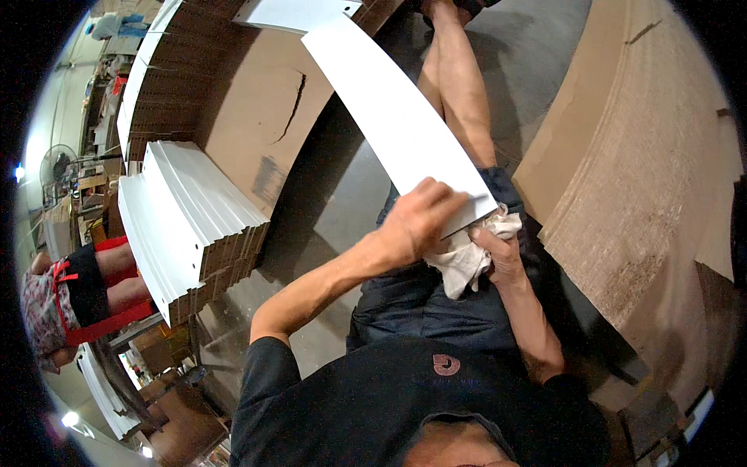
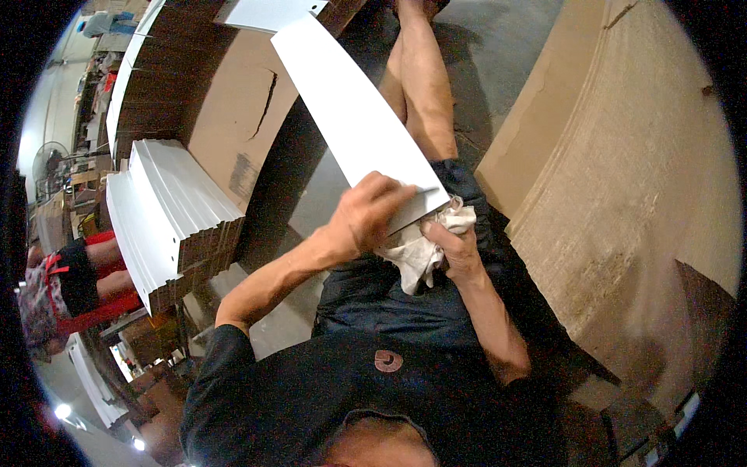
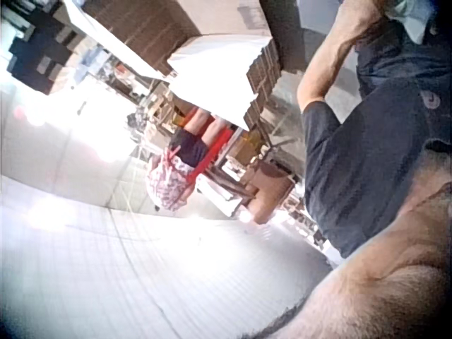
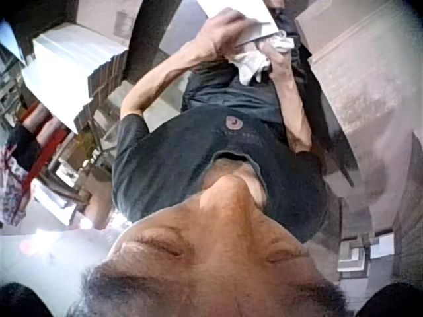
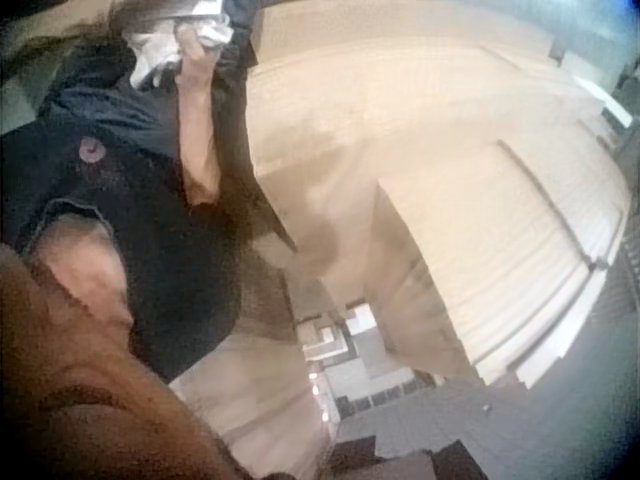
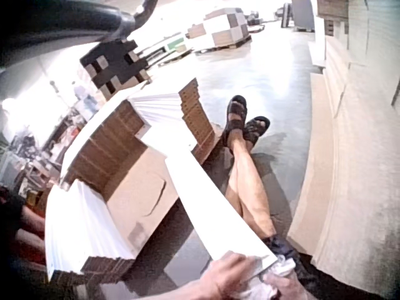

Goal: The person cleans a wooden board by wiping its surface and edges with a cloth, and also uses a small scraper to remove residue from the holes and surface.

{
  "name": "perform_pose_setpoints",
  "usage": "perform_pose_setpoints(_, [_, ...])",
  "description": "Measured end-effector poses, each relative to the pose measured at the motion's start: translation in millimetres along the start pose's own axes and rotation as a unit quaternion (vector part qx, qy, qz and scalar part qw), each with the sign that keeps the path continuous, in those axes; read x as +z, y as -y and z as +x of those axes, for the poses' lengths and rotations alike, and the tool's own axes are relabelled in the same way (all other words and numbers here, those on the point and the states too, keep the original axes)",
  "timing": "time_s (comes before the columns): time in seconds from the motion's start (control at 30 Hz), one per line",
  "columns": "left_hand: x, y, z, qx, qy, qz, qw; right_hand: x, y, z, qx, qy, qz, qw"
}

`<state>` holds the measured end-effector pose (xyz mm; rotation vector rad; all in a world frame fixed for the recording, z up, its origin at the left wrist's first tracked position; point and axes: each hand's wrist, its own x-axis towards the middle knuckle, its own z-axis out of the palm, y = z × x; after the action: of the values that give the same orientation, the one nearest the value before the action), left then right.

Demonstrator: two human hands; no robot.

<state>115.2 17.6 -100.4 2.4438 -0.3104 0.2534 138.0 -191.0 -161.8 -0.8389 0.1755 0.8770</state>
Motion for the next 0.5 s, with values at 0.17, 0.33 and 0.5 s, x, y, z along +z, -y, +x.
perform_pose_setpoints(0.17, [-8.8, 12.2, -2.8, -0.043, 0.013, -0.006, 0.999, 8.0, 4.5, -0.6, -0.007, -0.001, 0.025, 1.000])
perform_pose_setpoints(0.33, [-8.7, -1.8, -8.0, -0.016, 0.043, -0.044, 0.998, 1.9, 0.1, 1.5, -0.004, 0.027, 0.031, 0.999])
perform_pose_setpoints(0.5, [-9.4, -10.8, -8.3, 0.011, 0.068, -0.032, 0.997, 3.3, -2.4, 0.0, -0.008, 0.006, 0.030, 1.000])
